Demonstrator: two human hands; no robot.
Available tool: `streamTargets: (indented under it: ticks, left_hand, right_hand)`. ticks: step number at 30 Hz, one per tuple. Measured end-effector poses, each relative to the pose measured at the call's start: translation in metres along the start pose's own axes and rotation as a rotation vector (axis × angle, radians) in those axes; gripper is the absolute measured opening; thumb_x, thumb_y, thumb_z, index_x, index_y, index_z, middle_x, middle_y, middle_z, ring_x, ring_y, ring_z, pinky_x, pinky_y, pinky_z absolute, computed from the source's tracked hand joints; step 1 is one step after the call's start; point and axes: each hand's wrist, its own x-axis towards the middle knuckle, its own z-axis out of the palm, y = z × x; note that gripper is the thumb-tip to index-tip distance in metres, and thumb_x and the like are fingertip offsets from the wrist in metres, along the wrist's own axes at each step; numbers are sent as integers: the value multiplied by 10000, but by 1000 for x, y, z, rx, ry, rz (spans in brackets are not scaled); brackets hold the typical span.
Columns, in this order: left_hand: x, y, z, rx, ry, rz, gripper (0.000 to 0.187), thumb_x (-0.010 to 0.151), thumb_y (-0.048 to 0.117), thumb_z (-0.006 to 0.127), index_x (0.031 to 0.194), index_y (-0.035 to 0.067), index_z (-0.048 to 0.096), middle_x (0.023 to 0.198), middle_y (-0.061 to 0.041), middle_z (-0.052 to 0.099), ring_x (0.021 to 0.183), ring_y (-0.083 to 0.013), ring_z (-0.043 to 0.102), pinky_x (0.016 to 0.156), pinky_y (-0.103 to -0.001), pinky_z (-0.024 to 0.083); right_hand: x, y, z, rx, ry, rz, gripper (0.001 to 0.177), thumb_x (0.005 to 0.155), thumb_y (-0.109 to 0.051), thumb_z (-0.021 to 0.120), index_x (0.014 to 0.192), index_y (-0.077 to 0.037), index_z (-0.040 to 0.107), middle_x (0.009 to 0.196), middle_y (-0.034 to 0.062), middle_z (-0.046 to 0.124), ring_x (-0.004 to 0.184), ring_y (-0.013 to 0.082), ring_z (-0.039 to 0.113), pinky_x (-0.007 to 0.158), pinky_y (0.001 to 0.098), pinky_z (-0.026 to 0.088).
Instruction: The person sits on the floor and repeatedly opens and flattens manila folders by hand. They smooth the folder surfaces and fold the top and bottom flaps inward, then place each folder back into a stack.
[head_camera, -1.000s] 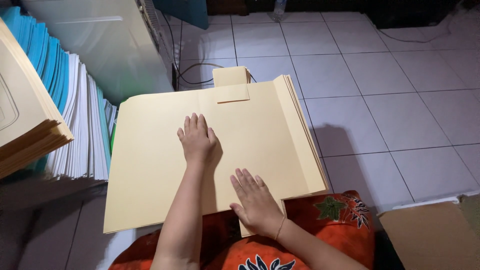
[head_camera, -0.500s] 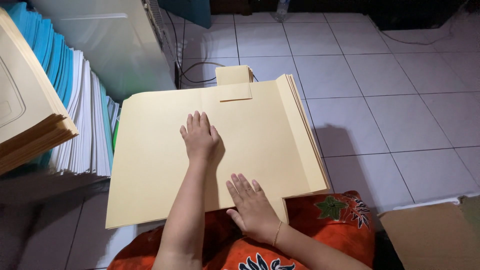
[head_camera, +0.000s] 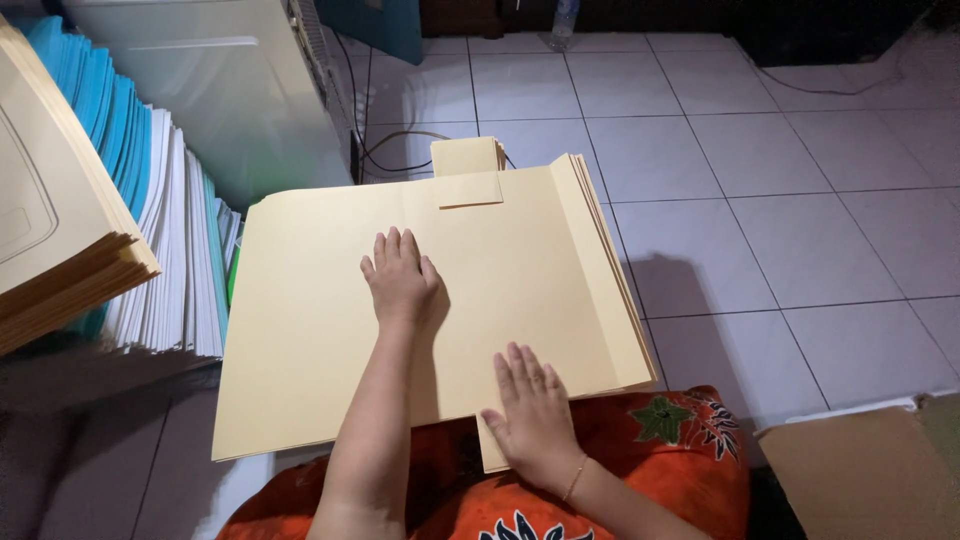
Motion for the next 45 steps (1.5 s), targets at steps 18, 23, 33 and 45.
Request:
streamTargets:
  ticks: [18, 23, 33, 45]
  left_hand:
    - [-7, 17, -35, -8, -114, -16, 628, 968, 351, 410, 1536, 87, 453, 1602, -165, 416, 1527, -352, 298, 1186, -618, 196]
    - [2, 6, -18, -9, -93, -10, 625, 961, 346, 422, 1527, 82, 466, 1588, -173, 429, 1514, -361, 317, 1176, -616, 210]
    - [3, -2, -4, -16, 25, 27, 610, 933, 334, 475, 1488, 87, 515, 1534, -172, 490, 1475, -367, 380, 1142, -611, 263]
    - [-2, 2, -11, -20, -42, 5, 613, 958, 339, 444, 1509, 76, 490, 1576, -181, 453, 1503, -364, 341, 1167, -620, 219]
  right_hand:
    - [63, 93, -62, -31, -36, 269, 872, 1026, -689, 224, 1625, -57, 171, 1691, 216, 155, 1578, 363, 107, 1238, 548, 90]
    - [194, 142, -64, -62, -5, 224, 917, 1014, -732, 163, 1636, -58, 161, 1708, 197, 127, 1591, 342, 73, 1257, 540, 63]
    - [277, 175, -64, -78, 22, 233, 937, 1008, -767, 121, 1649, -84, 162, 1728, 120, 122, 1601, 271, 55, 1277, 502, 31]
    - [11, 124, -31, -31, -19, 99, 884, 1016, -654, 279, 1632, -36, 136, 1693, 238, 114, 1557, 399, 72, 1211, 585, 69]
